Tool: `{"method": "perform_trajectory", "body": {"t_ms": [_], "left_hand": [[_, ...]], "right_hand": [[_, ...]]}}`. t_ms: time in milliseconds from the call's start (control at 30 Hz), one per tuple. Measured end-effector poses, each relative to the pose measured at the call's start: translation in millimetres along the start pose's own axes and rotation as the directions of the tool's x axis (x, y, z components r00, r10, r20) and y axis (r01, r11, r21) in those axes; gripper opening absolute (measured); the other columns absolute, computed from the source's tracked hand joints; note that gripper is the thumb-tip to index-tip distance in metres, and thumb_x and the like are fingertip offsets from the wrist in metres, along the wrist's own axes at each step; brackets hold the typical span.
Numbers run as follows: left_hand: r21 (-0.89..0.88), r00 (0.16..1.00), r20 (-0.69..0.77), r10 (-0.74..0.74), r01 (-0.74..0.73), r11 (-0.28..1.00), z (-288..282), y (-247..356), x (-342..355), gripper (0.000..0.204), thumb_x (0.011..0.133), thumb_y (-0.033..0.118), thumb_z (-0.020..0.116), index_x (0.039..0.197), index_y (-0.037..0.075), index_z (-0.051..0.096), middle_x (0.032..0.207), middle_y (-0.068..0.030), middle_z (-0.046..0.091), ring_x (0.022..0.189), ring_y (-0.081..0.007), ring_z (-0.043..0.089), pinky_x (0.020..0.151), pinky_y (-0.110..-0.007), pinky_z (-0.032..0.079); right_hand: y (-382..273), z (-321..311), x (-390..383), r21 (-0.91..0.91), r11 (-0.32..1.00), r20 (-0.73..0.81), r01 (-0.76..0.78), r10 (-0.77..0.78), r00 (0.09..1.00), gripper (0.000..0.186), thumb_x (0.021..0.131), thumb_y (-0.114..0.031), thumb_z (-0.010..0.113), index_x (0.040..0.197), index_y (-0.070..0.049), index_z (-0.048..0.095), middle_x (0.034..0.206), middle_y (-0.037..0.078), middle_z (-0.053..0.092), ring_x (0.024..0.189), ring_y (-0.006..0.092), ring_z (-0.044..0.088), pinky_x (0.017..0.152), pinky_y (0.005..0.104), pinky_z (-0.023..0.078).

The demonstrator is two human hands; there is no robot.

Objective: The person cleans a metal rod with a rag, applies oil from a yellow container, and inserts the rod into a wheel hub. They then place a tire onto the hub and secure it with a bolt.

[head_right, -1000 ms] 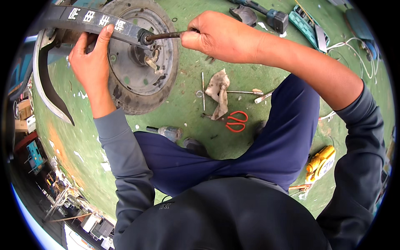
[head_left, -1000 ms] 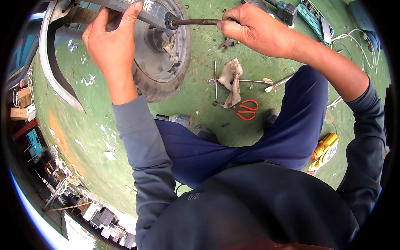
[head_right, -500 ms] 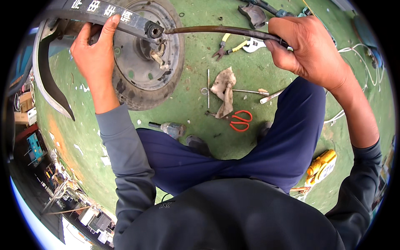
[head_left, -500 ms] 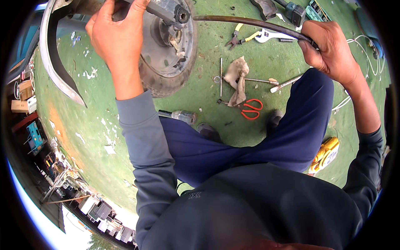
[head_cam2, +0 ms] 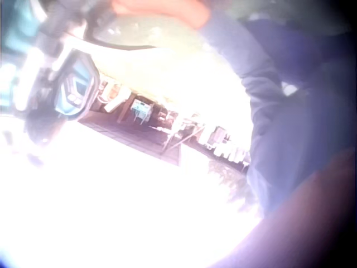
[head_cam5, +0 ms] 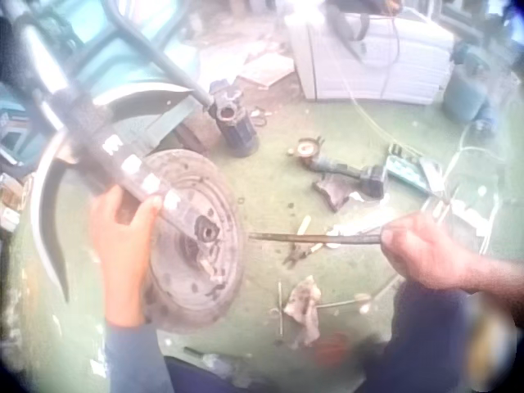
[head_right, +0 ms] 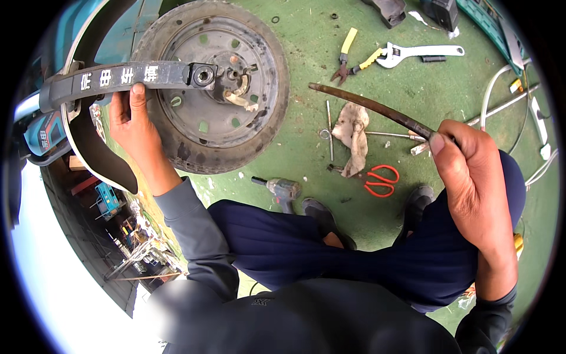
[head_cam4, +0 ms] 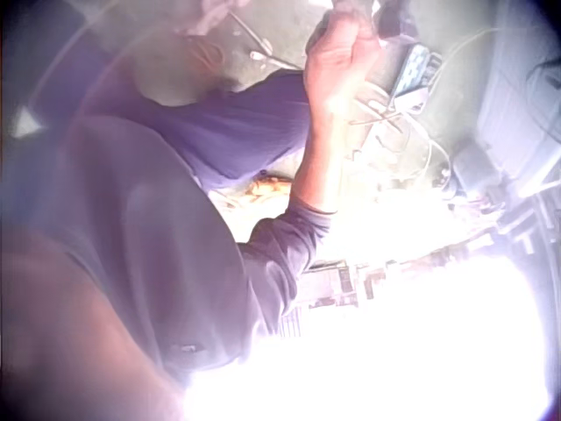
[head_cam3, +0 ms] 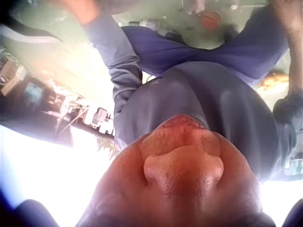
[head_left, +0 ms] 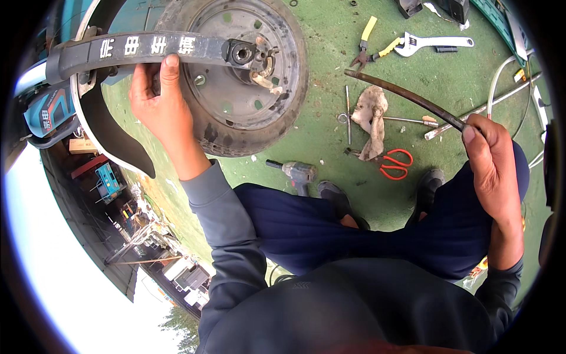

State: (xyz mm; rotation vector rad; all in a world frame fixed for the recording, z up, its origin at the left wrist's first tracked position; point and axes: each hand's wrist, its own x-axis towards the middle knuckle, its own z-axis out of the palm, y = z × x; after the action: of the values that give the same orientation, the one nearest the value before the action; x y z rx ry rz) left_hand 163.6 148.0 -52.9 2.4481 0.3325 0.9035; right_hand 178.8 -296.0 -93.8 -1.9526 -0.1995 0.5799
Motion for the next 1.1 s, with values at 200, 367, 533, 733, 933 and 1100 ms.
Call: {"method": "perform_trajectory", "body": {"t_ms": [200,367,533,733,933,1100], "left_hand": [[-0.092,0.997,0.076,-0.030,0.037,0.995,3.7,15.9,-2.2,0.050,0.092,0.023,0.076,0.128,-0.009,0.060,0.116,-0.0118,0.067,0.105,-0.0174,0.062,0.097,-0.031,0.047],[-0.014,0.995,0.088,-0.055,0.057,0.998,4.8,24.7,-9.7,0.054,0.094,0.033,0.072,0.130,-0.006,0.061,0.123,-0.0099,0.063,0.114,-0.0191,0.056,0.105,-0.035,0.039],[0.018,0.995,0.096,-0.027,0.025,1.000,5.1,24.0,-6.1,0.052,0.094,0.035,0.071,0.126,-0.006,0.063,0.121,-0.0093,0.062,0.110,-0.0184,0.055,0.104,-0.034,0.039],[-0.122,0.993,0.095,-0.067,0.079,0.989,-3.1,15.9,-1.7,0.043,0.092,0.018,0.074,0.125,-0.007,0.061,0.115,-0.0085,0.066,0.105,-0.0159,0.059,0.098,-0.030,0.043],[-0.160,0.988,0.067,-0.138,0.147,0.976,-9.4,9.7,-5.4,0.051,0.088,0.014,0.079,0.130,-0.007,0.059,0.119,-0.0094,0.064,0.109,-0.0168,0.059,0.100,-0.031,0.044],[-0.107,0.989,0.006,-0.147,0.147,0.983,-7.0,-0.9,-6.7,0.054,0.083,0.020,0.084,0.126,-0.004,0.063,0.119,-0.0090,0.057,0.109,-0.0192,0.058,0.100,-0.033,0.045]], "right_hand": [[3.6,-45.0,-15.1,-0.280,0.957,0.072,0.077,-0.059,0.996,0.035,0.095,-0.024,0.057,0.073,0.001,0.045,0.060,0.011,0.037,0.054,0.0247,0.036,0.053,0.0364,0.030],[24.8,-63.0,-20.8,-0.245,0.967,0.237,0.074,-0.014,0.971,0.032,0.093,-0.022,0.058,0.074,0.000,0.045,0.061,0.013,0.041,0.056,0.0291,0.038,0.056,0.0388,0.031],[22.7,-62.0,-19.3,-0.221,0.973,0.323,0.071,0.005,0.946,0.029,0.091,-0.020,0.059,0.075,0.000,0.046,0.063,0.015,0.044,0.058,0.0336,0.040,0.060,0.0412,0.032],[-0.3,-59.4,-6.5,-0.200,0.977,0.353,0.071,0.005,0.936,0.027,0.090,-0.019,0.058,0.075,0.000,0.047,0.064,0.017,0.046,0.059,0.0383,0.042,0.063,0.0436,0.033],[-6.8,-44.7,-2.6,-0.241,0.962,0.297,0.126,-0.050,0.953,0.034,0.095,-0.025,0.057,0.075,0.001,0.049,0.068,0.020,0.045,0.062,0.0375,0.041,0.061,0.0413,0.033],[-1.4,-34.7,2.8,-0.068,0.989,0.227,0.134,-0.115,0.967,0.043,0.099,-0.030,0.056,0.070,0.001,0.047,0.055,0.011,0.038,0.048,0.0271,0.038,0.049,0.0376,0.031]]}}
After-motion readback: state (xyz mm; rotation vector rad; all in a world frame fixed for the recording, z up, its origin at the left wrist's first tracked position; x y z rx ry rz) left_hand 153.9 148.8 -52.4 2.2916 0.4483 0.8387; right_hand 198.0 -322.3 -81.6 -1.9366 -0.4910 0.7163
